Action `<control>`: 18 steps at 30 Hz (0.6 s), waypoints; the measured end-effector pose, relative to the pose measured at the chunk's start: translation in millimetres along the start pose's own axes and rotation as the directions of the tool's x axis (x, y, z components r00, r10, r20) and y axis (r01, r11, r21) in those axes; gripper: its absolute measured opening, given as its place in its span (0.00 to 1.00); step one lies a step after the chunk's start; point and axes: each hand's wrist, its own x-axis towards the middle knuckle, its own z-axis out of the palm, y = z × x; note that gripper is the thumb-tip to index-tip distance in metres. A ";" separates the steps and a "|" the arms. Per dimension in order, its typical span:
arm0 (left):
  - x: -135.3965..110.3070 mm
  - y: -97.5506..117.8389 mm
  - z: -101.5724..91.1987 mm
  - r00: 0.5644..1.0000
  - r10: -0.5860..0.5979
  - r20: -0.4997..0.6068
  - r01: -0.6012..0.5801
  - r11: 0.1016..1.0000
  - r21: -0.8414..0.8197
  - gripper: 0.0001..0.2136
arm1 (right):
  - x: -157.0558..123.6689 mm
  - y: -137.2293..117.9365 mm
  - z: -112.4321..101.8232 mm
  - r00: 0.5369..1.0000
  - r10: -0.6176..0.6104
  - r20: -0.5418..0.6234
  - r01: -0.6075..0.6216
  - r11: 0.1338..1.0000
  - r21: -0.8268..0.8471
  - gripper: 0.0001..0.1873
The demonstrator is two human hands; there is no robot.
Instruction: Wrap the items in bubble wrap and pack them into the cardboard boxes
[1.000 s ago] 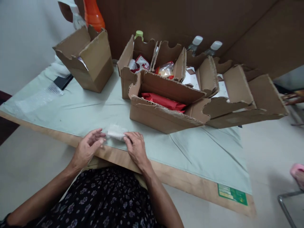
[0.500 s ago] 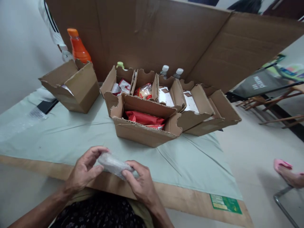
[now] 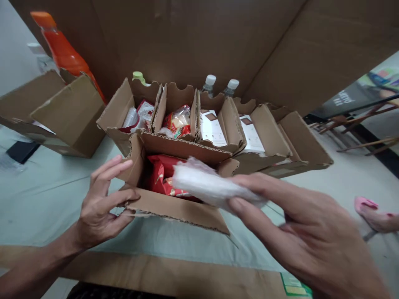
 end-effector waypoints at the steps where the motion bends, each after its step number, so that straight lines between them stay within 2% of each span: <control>1: 0.2 -0.8 0.6 1.000 0.001 0.005 -0.001 1.000 -0.002 0.10 | 16.6 -5.4 4.8 0.987 -0.129 0.099 0.133 0.991 -0.034 0.13; 3: 2.1 -2.4 2.1 1.000 0.000 0.008 0.000 1.000 -0.006 0.10 | 49.4 -20.5 19.8 0.904 -0.368 0.216 0.385 0.922 -0.041 0.12; 6: 3.6 -3.8 4.8 1.000 -0.008 -0.005 0.008 1.000 -0.001 0.10 | 89.2 -46.3 52.7 0.723 -0.591 0.357 0.663 0.739 -0.120 0.13; 9: 1.7 -4.4 6.9 1.000 -0.004 -0.024 0.004 1.000 -0.014 0.09 | 111.2 -62.4 92.9 0.550 -0.656 0.517 0.799 0.594 -0.096 0.13; 12: 0.2 -5.8 7.8 1.000 0.002 -0.022 -0.003 0.999 -0.038 0.06 | 117.7 -64.4 132.4 0.427 -0.646 0.633 0.836 0.549 -0.005 0.12; 13: 0.3 -6.5 8.0 1.000 0.003 -0.020 -0.004 0.999 -0.043 0.06 | 118.2 -63.2 142.4 0.403 -0.635 0.659 0.831 0.555 0.026 0.12; 15: 0.6 -7.8 8.0 1.000 0.010 -0.018 -0.010 0.999 -0.050 0.05 | 119.2 -59.1 152.2 0.402 -0.602 0.690 0.793 0.606 0.067 0.10; 16: 0.3 -8.5 7.8 1.000 0.015 -0.020 -0.016 0.998 -0.058 0.05 | 119.7 -56.5 150.3 0.418 -0.590 0.690 0.766 0.638 0.082 0.09; 18: -2.3 -9.5 6.9 0.999 -0.001 -0.034 -0.002 0.997 -0.082 0.10 | 118.0 -49.4 131.0 0.493 -0.587 0.642 0.703 0.704 0.103 0.09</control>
